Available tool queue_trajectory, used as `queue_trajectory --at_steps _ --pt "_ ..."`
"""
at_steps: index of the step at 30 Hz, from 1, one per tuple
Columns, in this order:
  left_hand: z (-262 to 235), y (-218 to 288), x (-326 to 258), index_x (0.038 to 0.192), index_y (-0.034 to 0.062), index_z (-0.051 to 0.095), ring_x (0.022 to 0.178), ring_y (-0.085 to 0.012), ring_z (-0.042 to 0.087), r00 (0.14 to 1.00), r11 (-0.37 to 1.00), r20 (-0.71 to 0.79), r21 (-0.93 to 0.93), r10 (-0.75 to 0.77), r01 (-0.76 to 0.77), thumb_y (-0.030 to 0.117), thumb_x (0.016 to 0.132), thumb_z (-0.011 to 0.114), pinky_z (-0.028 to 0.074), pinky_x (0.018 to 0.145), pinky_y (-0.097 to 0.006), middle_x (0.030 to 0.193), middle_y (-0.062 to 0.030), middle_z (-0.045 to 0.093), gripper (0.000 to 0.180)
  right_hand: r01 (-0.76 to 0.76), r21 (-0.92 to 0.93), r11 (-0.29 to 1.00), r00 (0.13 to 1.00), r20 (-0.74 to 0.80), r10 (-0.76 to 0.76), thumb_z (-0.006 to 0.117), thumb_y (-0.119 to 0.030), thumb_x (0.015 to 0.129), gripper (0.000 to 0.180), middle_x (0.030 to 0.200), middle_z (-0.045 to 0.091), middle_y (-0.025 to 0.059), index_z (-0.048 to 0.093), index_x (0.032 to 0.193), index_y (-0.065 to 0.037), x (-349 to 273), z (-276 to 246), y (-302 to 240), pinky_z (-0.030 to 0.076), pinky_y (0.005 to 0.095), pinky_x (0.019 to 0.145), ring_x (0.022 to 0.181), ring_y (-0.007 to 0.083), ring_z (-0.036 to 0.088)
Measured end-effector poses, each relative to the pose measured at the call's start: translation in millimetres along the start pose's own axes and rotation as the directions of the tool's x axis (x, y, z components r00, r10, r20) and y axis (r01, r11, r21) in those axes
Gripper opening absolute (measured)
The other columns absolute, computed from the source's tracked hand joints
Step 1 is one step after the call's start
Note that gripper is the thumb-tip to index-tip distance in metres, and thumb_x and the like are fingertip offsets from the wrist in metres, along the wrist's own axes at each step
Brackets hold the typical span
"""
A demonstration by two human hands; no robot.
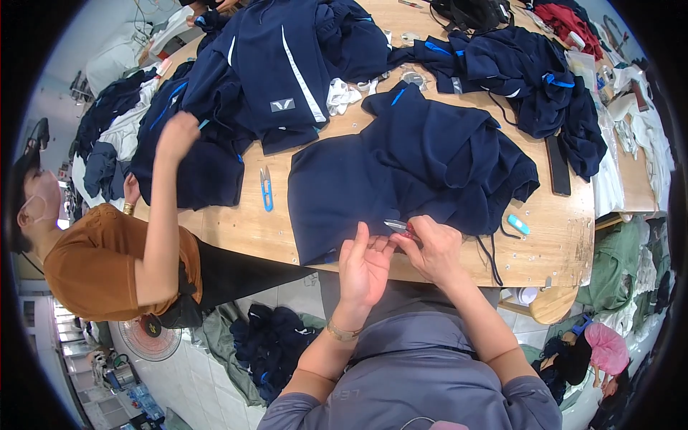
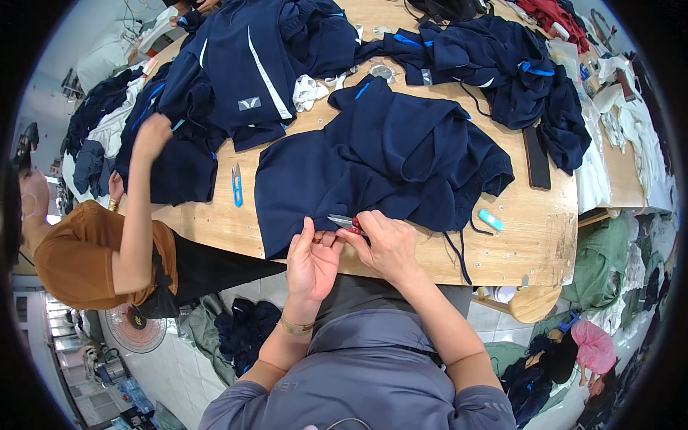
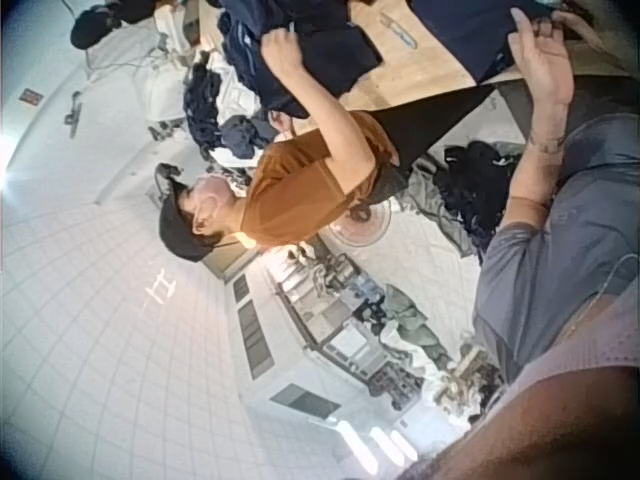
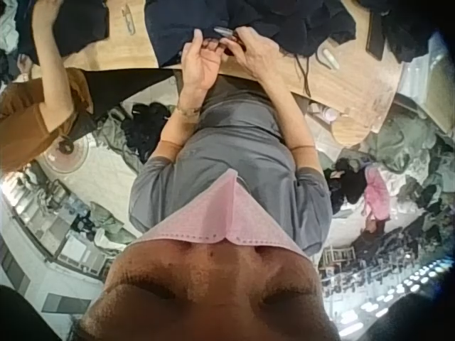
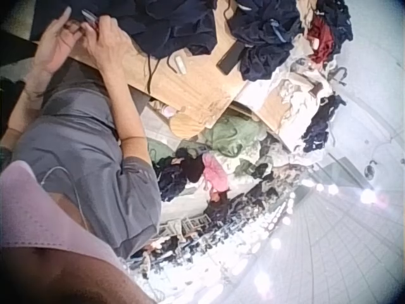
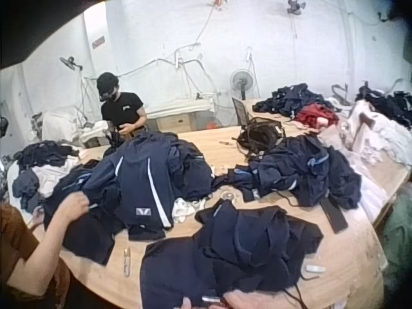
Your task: Trimming excess loose threads from navy blue athletic garments using small hand snips.
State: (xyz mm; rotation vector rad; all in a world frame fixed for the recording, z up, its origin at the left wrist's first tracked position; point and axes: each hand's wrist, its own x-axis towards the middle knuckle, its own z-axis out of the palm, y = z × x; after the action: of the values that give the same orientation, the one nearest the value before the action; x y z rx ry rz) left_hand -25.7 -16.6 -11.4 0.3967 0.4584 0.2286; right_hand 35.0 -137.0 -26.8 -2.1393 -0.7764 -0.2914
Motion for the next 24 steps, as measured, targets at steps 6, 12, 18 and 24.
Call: queue_trajectory --at_steps 6,12,18,24 --pt "2 -1 0 0.083 0.0031 0.053 0.093 -0.023 0.058 0.999 0.998 0.036 0.067 -0.01 0.008 0.02 0.095 0.045 0.045 0.091 -0.041 0.094 -0.0122 0.06 0.022 -0.1 0.137 0.986 0.994 -0.029 0.105 0.067 -0.029 0.079 0.03 0.06 0.051 0.006 0.05 0.074 -0.005 -1 0 0 0.039 0.0281 0.044 0.046 0.0219 0.05" --pt "-3 -4 3 0.093 0.0052 0.058 0.094 -0.0203 0.058 0.995 0.996 0.094 0.084 0.03 -0.038 0.021 0.095 0.046 0.044 0.092 -0.043 0.096 -0.0095 0.061 0.02 -0.365 0.564 0.741 0.91 0.049 0.411 0.063 -0.023 0.086 0.028 0.059 0.041 -0.0005 0.044 0.083 -0.004 0 4 -1 0.031 0.0224 0.048 0.055 0.006 0.035" --pt "-32 -7 17 0.115 0.0053 0.055 0.105 -0.0168 0.053 0.926 0.936 -0.312 0.205 -0.215 0.286 0.027 0.088 0.059 0.042 0.091 -0.036 0.115 -0.0061 0.057 0.035 -0.42 0.707 0.569 0.865 0.122 0.487 0.06 -0.015 0.087 0.016 0.067 0.042 -0.0074 0.048 0.085 -0.005 0 12 9 0.028 0.0167 0.05 0.058 0.0005 0.033" --pt "-62 -4 31 0.109 -0.0039 0.057 0.099 -0.0185 0.056 0.909 0.448 0.041 0.86 0.414 -0.243 0.019 0.084 0.065 0.043 0.086 -0.029 0.106 -0.0135 0.061 0.035 -0.488 0.677 0.551 0.83 0.165 0.533 0.056 -0.009 0.089 0.007 0.066 0.043 -0.0077 0.053 0.086 -0.004 -7 14 26 0.027 0.0161 0.05 0.058 -0.0011 0.033"
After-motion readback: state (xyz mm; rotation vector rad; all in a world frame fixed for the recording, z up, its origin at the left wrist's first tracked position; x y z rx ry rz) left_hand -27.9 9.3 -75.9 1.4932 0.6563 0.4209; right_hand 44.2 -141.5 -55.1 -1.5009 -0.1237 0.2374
